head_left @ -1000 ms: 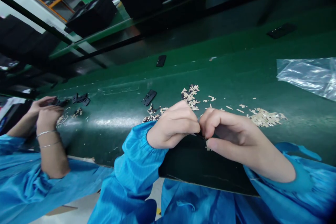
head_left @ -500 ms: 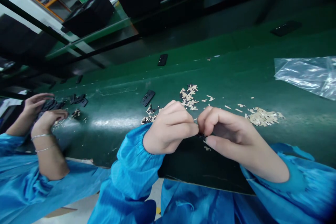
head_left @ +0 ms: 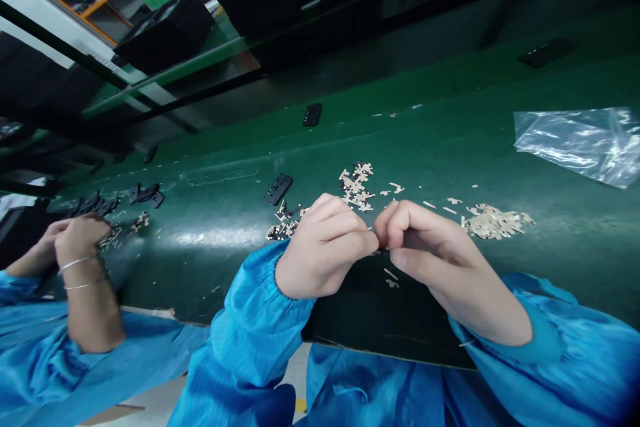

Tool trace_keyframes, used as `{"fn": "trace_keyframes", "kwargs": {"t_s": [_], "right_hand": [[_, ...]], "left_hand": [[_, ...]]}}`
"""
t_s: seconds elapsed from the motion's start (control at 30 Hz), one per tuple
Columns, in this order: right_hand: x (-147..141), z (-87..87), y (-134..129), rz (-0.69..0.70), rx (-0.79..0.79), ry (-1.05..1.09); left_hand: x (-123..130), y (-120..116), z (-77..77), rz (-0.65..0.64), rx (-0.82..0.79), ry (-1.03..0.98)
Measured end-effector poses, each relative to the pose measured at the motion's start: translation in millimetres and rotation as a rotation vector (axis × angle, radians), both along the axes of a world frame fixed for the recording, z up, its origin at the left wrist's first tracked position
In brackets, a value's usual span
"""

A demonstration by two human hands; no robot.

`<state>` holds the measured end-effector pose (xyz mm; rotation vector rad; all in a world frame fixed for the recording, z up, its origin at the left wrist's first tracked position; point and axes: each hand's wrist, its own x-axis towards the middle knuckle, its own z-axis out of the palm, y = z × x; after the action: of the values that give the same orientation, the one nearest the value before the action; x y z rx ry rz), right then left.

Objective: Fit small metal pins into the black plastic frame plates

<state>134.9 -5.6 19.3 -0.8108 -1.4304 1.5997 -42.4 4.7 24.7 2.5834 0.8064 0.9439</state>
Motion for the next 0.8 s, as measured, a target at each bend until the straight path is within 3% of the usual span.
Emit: {"fn": "trace_keyframes", "kwargs": {"t_s": [0.13,0.23,0.3,0.43,0.53,0.63,0.8], "right_hand": [[-0.4,-0.7,0.6,-0.045,-0.018,-0.026],[1.3,-2.2,1.7,-0.038,-0.034,-0.029],[3.2,-2.5,2.5,-0.031,-0.042,-0.018],[6.2,-0.3,1.4,-0.018,0.007,-0.041],[5.9,0.7,-2.2,-0.046,0.135,-0.152],[4.4,0.2,-5.4,-0.085,0.257,-0.225],[4.2,-0.4,-5.6,-0.099,0.307,-0.276]], "left_hand": [[2.3,0.2,-5.4,0.003,-0.048,-0.01],[5.6,0.1,-10.8,-0.039,-0.219,-0.126],[9.9,-1.2,-15.0,-0.056,-0.453,-0.312],[22.5,-6.8,-21.9,-0.037,-1.073,-0.819],[30.6,-11.3,-20.6,-0.103,-1.402,-1.012],[33.8,-13.9,-15.4,-0.159,-1.558,-1.104],[32.5,-13.3,-12.3,-0.161,-1.63,-1.131]]}}
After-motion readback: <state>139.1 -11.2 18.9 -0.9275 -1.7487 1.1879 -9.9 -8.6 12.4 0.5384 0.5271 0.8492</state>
